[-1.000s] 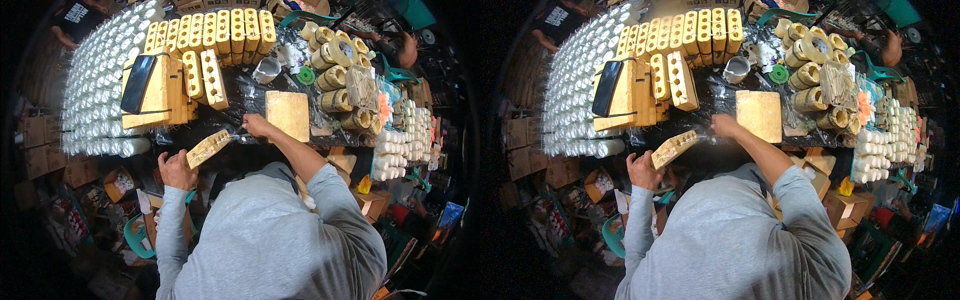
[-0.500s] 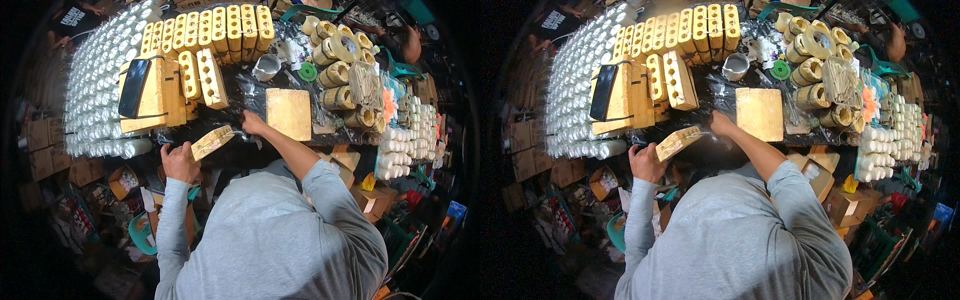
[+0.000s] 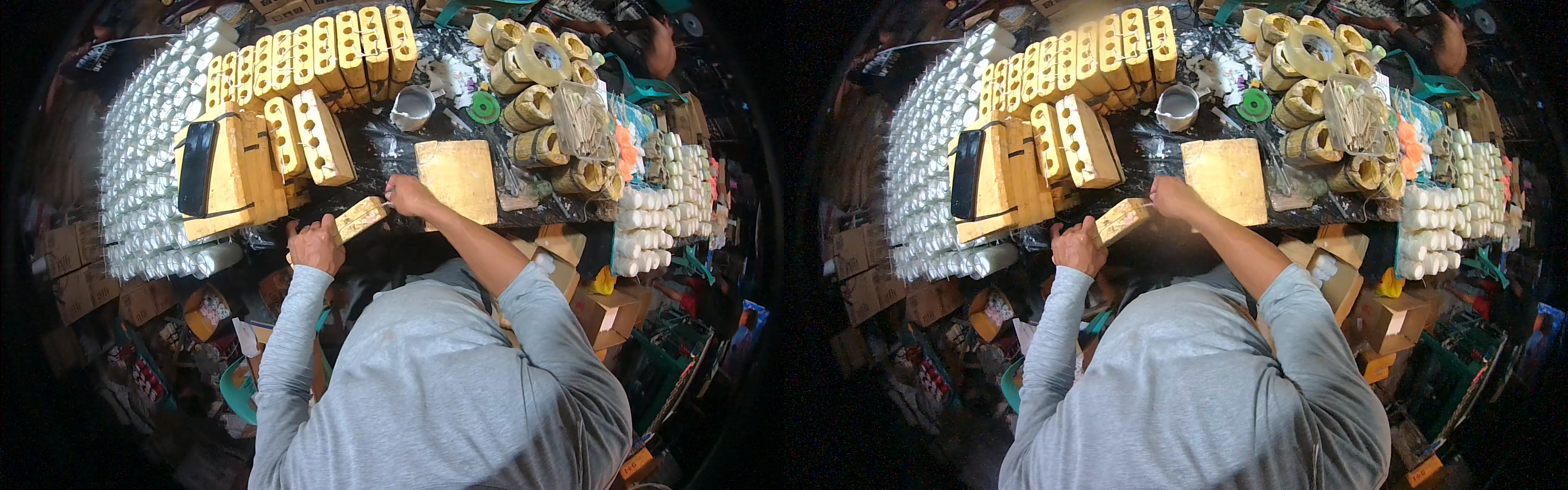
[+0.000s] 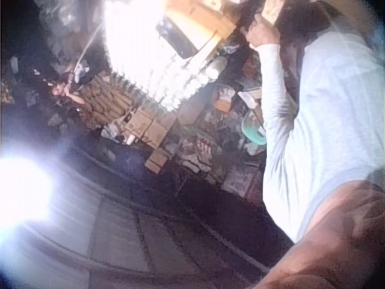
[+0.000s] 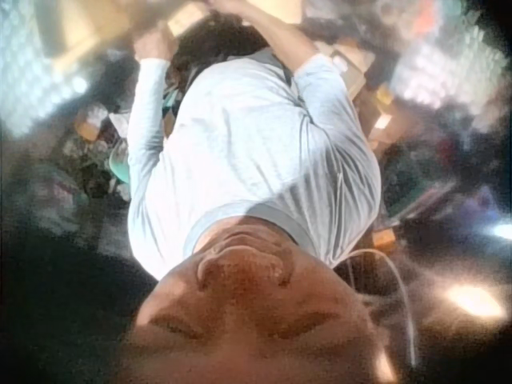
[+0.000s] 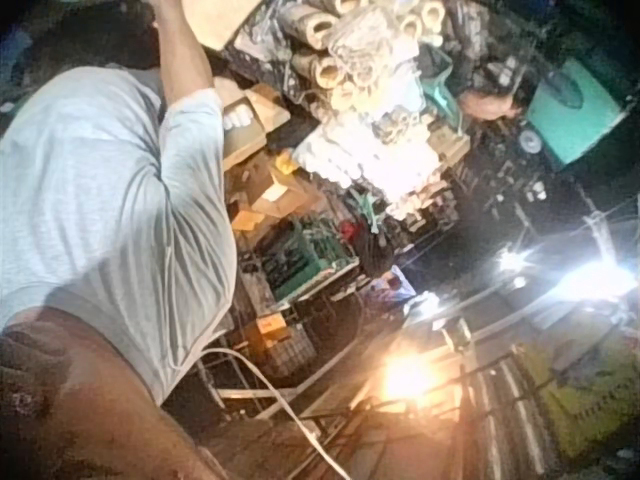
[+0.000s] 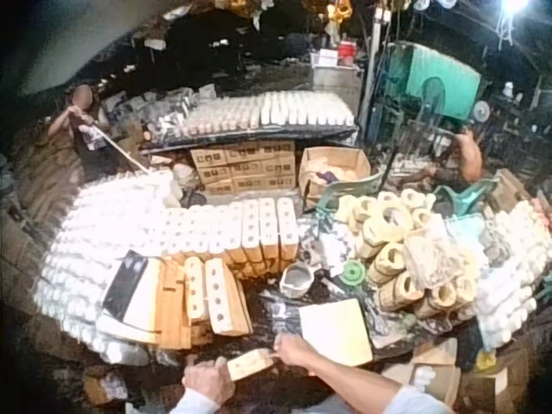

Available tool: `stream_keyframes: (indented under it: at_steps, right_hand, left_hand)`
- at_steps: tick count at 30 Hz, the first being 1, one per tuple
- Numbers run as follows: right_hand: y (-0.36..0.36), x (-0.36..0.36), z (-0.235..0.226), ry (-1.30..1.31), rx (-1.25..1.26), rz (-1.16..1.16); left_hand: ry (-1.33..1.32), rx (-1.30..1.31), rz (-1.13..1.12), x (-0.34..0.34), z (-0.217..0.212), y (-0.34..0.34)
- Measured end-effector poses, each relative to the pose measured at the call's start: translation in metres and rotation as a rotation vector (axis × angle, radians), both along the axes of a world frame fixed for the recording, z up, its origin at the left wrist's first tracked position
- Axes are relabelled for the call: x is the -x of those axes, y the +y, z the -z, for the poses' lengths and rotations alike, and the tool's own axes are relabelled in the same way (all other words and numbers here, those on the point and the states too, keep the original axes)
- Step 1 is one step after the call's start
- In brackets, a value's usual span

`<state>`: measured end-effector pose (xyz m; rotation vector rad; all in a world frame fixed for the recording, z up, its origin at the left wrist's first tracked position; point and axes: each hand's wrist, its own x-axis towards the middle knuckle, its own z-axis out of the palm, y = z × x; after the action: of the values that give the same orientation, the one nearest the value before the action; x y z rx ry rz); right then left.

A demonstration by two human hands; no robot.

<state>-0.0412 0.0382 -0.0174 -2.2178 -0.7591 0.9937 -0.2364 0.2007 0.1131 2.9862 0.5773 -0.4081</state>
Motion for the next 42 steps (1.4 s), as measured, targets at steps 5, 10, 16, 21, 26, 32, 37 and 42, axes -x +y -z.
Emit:
stream_keyframes:
  at_steps: [5,10,16,21,26,32,37,42]
  right_hand:
    - [-0.009,-0.016,-0.010,0.228,0.091,-0.150]
    - [-0.014,-0.019,-0.047,0.732,0.017,0.281]
    - [-0.006,0.008,-0.132,0.230,-0.038,0.126]
    - [0.024,0.042,-0.174,-0.134,-0.130,0.035]
    - [0.048,0.085,-0.175,-0.097,-0.188,-0.036]
    - [0.022,0.067,-0.229,-0.214,-0.389,0.403]
    - [-0.046,0.029,-0.250,-0.498,-0.213,0.399]
    - [-0.059,0.088,-0.149,-0.219,0.039,0.096]
  left_hand:
    - [-0.003,-0.070,0.044,-0.009,0.002,-0.010]
    - [-0.108,-0.059,0.054,-0.007,0.003,-0.011]
    - [-0.059,-0.049,0.075,-0.008,0.002,-0.006]
    - [-0.147,-0.040,0.067,-0.008,0.004,-0.005]
    - [-0.179,-0.018,0.070,-0.010,0.009,-0.002]
    - [-0.163,0.038,0.058,-0.011,0.013,0.005]
    - [-0.165,0.123,0.055,-0.011,0.011,0.005]
    - [-0.139,0.148,0.050,-0.010,0.015,0.005]
